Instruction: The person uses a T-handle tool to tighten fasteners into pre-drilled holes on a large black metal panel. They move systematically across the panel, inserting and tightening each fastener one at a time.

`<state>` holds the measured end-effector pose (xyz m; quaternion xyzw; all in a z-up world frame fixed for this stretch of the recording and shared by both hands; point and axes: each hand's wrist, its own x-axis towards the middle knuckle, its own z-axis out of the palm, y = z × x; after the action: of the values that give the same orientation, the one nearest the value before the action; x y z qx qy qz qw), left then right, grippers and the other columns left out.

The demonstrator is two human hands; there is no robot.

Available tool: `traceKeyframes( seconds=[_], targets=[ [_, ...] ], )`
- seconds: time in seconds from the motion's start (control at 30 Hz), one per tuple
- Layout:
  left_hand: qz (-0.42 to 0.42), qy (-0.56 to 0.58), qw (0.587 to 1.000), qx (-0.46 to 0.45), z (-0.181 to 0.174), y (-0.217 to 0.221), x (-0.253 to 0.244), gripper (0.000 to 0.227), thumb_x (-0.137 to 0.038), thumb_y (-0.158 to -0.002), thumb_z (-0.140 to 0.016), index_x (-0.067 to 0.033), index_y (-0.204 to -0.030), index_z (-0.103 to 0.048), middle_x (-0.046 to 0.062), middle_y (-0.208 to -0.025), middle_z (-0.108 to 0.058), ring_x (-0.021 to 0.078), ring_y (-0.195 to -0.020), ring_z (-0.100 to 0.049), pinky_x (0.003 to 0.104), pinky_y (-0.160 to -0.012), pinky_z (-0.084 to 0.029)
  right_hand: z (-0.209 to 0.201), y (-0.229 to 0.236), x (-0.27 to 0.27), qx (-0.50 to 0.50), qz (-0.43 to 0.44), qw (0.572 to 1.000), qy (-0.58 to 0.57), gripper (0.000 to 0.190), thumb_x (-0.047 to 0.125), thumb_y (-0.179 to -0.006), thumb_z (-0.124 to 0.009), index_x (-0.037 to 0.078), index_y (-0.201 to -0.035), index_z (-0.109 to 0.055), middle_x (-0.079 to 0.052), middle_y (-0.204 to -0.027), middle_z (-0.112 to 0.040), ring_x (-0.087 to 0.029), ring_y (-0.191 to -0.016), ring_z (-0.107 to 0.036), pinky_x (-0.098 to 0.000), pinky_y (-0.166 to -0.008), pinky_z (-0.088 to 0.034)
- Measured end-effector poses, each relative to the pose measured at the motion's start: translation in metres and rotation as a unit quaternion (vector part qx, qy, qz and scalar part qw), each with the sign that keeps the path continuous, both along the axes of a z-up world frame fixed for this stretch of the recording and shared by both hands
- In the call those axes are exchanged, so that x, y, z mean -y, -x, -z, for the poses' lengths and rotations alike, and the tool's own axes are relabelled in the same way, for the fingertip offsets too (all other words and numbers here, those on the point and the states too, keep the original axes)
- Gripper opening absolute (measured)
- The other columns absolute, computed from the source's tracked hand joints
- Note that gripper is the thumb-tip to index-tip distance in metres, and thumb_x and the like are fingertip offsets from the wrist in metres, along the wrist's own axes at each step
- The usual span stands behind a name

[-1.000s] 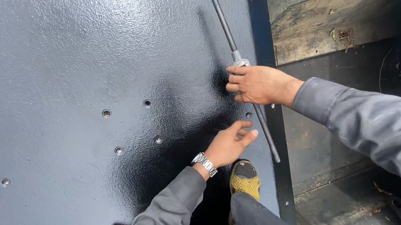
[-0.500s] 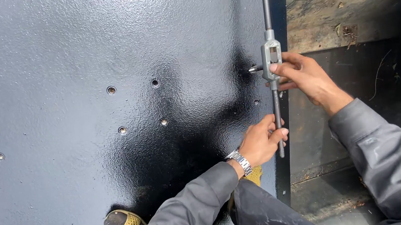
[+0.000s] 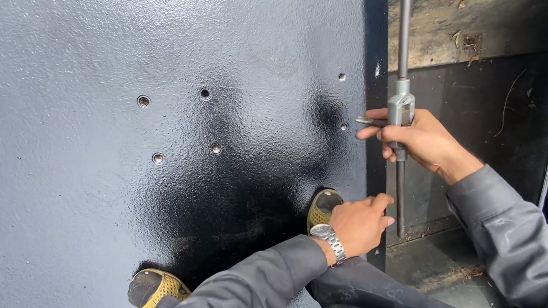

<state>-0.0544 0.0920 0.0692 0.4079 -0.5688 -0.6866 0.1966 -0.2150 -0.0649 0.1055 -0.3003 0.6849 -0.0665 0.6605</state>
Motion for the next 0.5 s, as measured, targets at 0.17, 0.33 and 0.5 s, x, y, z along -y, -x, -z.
traceKeyframes(
  seconds=[0.17, 0.33, 0.5],
  targets=[
    [0.284, 0.13, 0.947, 0.078, -0.005, -0.065, 0.01, 0.036, -0.035, -0.09, -0.068, -0.0058, -0.11, -0.07, 0.017, -0.102, -0.071, 0.0368, -0.099, -0.069, 0.052, -0.082, -0.052, 0.002, -0.019, -0.003, -0.224, -0.329, 0.916, 0.06, 0.058, 0.008, -0.074, -0.077, -0.001, -0.129, -0.064, -0.02, -0.103, -0.078, -0.027, -0.081, -0.07, -0.0374, -0.072, -0.057],
    [0.42, 0.156, 0.884, 0.132, -0.038, -0.146, 0.019, 0.037, -0.035, -0.091, -0.068, -0.0043, -0.111, -0.071, 0.017, -0.101, -0.071, 0.0361, -0.1, -0.066, 0.051, -0.087, -0.049, 0.004, -0.023, -0.001, -0.238, -0.518, 0.8, 0.186, 0.075, 0.01, -0.061, -0.085, 0.004, -0.132, -0.061, -0.022, -0.109, -0.07, -0.04, -0.096, -0.069, -0.0466, -0.084, -0.056],
    [0.525, 0.085, 0.832, 0.158, -0.054, -0.217, 0.013, 0.038, -0.038, -0.09, -0.07, -0.0049, -0.109, -0.07, 0.015, -0.103, -0.07, 0.035, -0.103, -0.064, 0.052, -0.09, -0.048, 0.008, -0.024, 0.003, -0.212, -0.649, 0.702, 0.204, 0.079, 0.014, -0.062, -0.087, 0.005, -0.134, -0.058, -0.012, -0.106, -0.068, -0.036, -0.099, -0.068, -0.0473, -0.082, -0.056]
  ],
)
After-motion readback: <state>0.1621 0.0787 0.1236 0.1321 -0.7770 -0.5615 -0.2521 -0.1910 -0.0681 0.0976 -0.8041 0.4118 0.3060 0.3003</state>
